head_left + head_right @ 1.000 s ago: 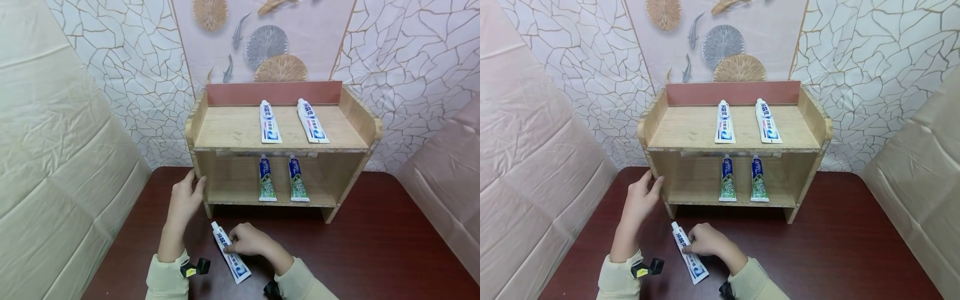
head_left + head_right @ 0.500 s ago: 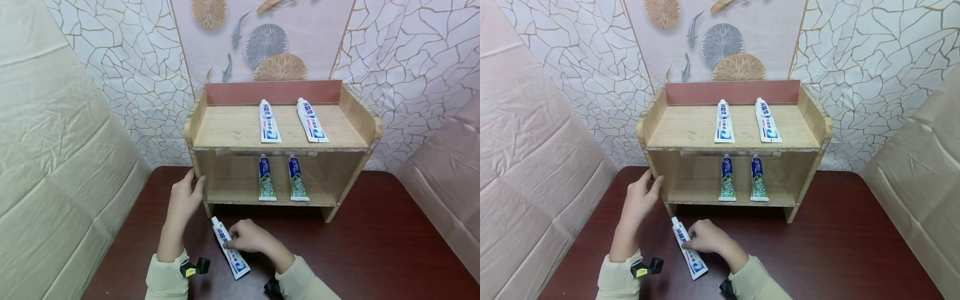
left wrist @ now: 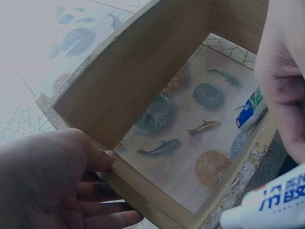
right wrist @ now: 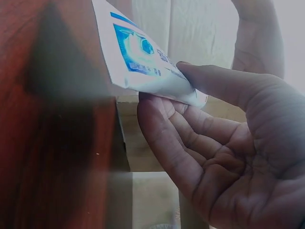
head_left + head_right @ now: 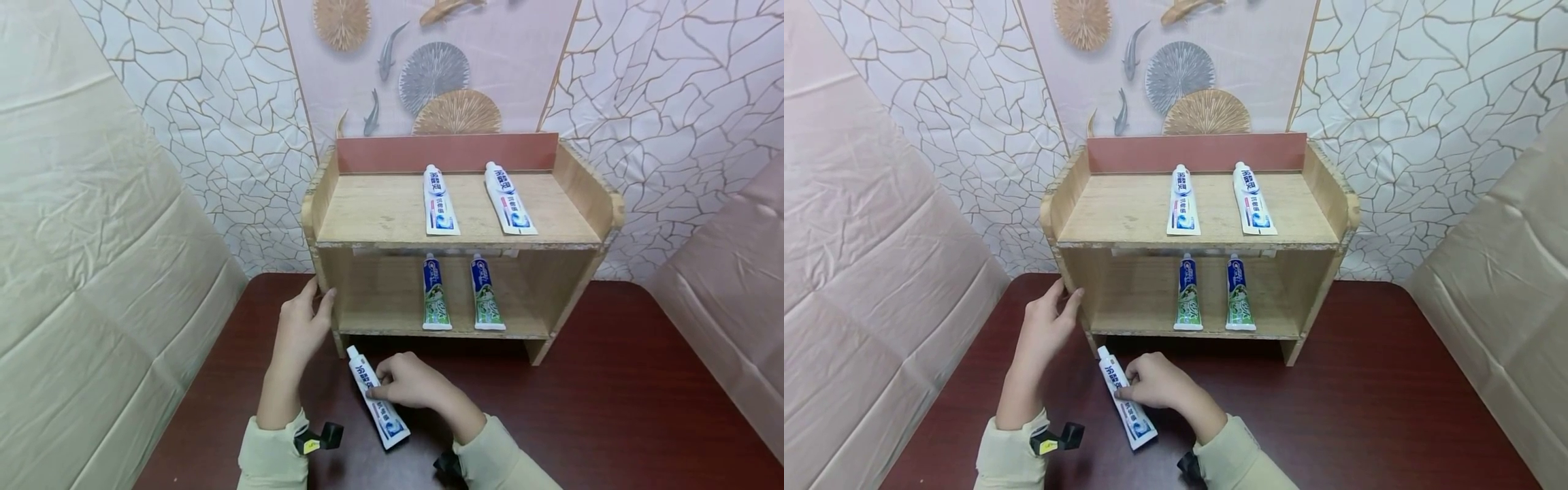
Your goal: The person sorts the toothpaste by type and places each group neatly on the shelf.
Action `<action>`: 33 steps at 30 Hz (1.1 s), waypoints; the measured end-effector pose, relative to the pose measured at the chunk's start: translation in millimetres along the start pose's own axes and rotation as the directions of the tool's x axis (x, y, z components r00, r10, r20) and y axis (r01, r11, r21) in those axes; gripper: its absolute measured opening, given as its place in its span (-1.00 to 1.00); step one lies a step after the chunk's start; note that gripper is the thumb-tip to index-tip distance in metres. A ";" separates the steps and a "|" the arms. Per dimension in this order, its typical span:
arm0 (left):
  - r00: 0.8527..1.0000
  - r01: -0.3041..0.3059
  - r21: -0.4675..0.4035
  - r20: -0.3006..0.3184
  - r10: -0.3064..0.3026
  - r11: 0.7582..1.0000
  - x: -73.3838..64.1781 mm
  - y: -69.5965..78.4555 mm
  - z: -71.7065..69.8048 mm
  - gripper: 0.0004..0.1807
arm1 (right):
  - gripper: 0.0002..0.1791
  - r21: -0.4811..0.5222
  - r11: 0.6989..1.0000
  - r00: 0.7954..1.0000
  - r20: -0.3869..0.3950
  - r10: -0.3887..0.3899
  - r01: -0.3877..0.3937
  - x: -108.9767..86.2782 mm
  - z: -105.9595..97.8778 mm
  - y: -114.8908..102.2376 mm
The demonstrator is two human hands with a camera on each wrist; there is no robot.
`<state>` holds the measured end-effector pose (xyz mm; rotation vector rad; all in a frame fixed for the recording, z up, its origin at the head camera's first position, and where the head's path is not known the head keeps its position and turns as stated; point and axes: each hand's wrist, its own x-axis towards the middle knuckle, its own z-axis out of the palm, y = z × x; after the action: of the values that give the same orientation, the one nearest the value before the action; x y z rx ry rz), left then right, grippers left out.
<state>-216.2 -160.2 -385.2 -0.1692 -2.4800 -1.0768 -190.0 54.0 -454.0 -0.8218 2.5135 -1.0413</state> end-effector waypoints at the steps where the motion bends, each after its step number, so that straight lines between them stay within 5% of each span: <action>1: 1.000 0.000 -0.001 0.000 0.000 1.000 0.0 0.0 0.0 -0.54 | -0.69 0.001 1.000 1.000 -0.005 -0.006 0.006 -0.2 -1.6 -0.8; 33: 1.000 -0.002 0.001 0.004 0.002 1.000 -0.1 0.5 0.1 -0.55 | -0.81 0.031 0.999 0.997 -0.066 -0.037 0.039 -3.7 -49.9 -24.1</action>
<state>-216.0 -159.7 -385.0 -0.1737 -2.4838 -1.0750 -201.0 69.8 -401.9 -0.8422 2.5367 -1.1356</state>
